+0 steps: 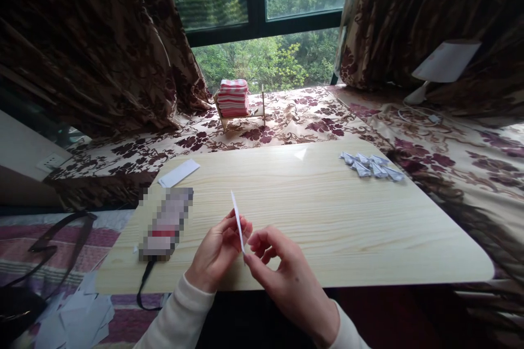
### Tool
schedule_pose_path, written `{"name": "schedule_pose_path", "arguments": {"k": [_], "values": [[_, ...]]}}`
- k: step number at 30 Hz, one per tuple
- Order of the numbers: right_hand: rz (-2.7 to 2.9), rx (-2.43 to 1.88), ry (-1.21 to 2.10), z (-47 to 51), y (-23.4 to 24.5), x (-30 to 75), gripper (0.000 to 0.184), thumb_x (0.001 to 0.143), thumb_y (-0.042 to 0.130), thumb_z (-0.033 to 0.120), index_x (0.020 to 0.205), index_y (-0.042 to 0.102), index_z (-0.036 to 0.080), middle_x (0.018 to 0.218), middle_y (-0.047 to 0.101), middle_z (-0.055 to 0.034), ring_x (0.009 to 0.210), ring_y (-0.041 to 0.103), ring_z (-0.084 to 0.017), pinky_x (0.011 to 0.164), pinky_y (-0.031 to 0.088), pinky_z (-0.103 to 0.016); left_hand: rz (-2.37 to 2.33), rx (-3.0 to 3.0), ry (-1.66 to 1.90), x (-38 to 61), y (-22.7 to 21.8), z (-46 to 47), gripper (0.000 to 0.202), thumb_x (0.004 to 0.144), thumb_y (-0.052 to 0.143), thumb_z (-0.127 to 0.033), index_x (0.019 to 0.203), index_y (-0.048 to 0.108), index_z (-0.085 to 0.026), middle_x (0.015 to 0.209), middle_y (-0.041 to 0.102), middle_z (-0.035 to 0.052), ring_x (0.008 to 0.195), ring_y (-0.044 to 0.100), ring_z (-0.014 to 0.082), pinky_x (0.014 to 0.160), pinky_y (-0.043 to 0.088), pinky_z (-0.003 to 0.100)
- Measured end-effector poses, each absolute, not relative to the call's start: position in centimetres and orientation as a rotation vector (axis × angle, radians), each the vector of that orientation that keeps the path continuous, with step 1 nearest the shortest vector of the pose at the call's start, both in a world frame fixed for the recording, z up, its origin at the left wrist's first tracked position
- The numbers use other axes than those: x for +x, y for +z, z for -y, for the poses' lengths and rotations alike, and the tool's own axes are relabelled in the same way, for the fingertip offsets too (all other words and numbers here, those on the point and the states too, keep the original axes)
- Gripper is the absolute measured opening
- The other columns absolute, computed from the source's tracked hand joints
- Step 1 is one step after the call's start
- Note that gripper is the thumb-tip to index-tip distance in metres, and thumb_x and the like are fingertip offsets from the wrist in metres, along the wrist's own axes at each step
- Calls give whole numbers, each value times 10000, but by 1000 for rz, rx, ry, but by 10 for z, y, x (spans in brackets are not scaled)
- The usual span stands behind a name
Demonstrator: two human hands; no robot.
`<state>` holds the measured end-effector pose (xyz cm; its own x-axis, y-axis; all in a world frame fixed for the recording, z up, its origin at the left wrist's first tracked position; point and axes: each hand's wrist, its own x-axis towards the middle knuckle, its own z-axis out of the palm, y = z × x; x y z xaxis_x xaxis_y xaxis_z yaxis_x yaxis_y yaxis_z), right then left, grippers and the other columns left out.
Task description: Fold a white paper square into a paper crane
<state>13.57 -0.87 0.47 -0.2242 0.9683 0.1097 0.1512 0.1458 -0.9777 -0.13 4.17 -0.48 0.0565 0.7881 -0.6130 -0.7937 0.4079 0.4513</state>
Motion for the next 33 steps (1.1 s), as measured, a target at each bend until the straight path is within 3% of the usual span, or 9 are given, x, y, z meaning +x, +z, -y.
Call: {"name": "schedule_pose_path", "arguments": {"k": [10, 16, 18, 20, 22, 23, 26, 29, 33], "values": [[1542, -1087, 1120, 3, 8, 133, 99, 865, 546, 216, 797, 612, 186, 777, 615, -13, 684, 550, -125, 642, 447, -252, -970, 83, 1163, -1, -3, -42, 169, 848, 455, -3, 881, 504, -162, 675, 588, -7, 579, 617, 92, 650, 528, 224], [1273, -1050, 1356, 0, 8, 141, 165, 844, 607, 326, 749, 614, 191, 717, 589, 6, 671, 530, -119, 616, 443, -231, -1041, 423, 1141, 0, -15, -32, 121, 741, 677, -127, 843, 614, -141, 742, 623, 21, 636, 594, 114, 608, 485, 210], [1191, -1056, 1375, -2, 6, 144, 195, 813, 641, 350, 708, 613, 188, 689, 575, 10, 664, 518, -118, 611, 442, -228, -1077, 561, 1142, 0, -18, -25, 137, 684, 746, -151, 798, 670, -143, 843, 637, 43, 729, 605, 142, 664, 489, 229], [1131, -1068, 1366, -4, 5, 144, 200, 787, 665, 362, 705, 620, 185, 698, 584, 5, 684, 525, -127, 630, 450, -236, -1153, 819, 1203, -1, -16, -18, 144, 657, 769, -143, 788, 716, -169, 1042, 621, 69, 959, 595, 197, 828, 477, 265], [1097, -1091, 1351, -6, 3, 144, 198, 770, 680, 369, 721, 628, 185, 710, 595, 0, 700, 534, -138, 639, 455, -246, -1215, 1177, 1269, -3, -11, -11, 146, 696, 738, -137, 827, 743, -203, 1211, 568, 79, 1191, 489, 244, 1013, 385, 313], [1091, -1097, 1346, -6, 2, 143, 198, 767, 681, 373, 727, 629, 186, 718, 603, -3, 706, 541, -143, 646, 458, -252, -1193, 1284, 1255, -4, -7, -8, 133, 740, 703, -144, 848, 746, -207, 1227, 571, 86, 1217, 474, 253, 1043, 364, 333], [1116, -1095, 1332, -9, 2, 142, 191, 784, 664, 376, 740, 630, 193, 737, 622, -9, 733, 565, -161, 690, 469, -276, -1013, 1230, 1116, -5, 2, -2, 184, 844, 605, -191, 987, 720, -187, 1134, 653, 111, 1076, 592, 254, 956, 461, 354], [1176, -1093, 1321, -10, 2, 142, 184, 809, 642, 369, 744, 638, 197, 760, 635, -18, 778, 579, -179, 748, 473, -302, -961, 1113, 1106, -3, 3, -2, 291, 803, 672, -198, 1092, 682, -170, 1068, 697, 107, 980, 643, 251, 906, 500, 337], [1278, -1073, 1315, -9, 0, 145, 195, 835, 623, 364, 741, 655, 195, 766, 642, -22, 771, 573, -176, 766, 465, -312, -1033, 1238, 1151, -2, 0, -6, 219, 811, 658, -185, 1019, 727, -179, 1019, 713, 88, 968, 647, 237, 886, 502, 296]]}}
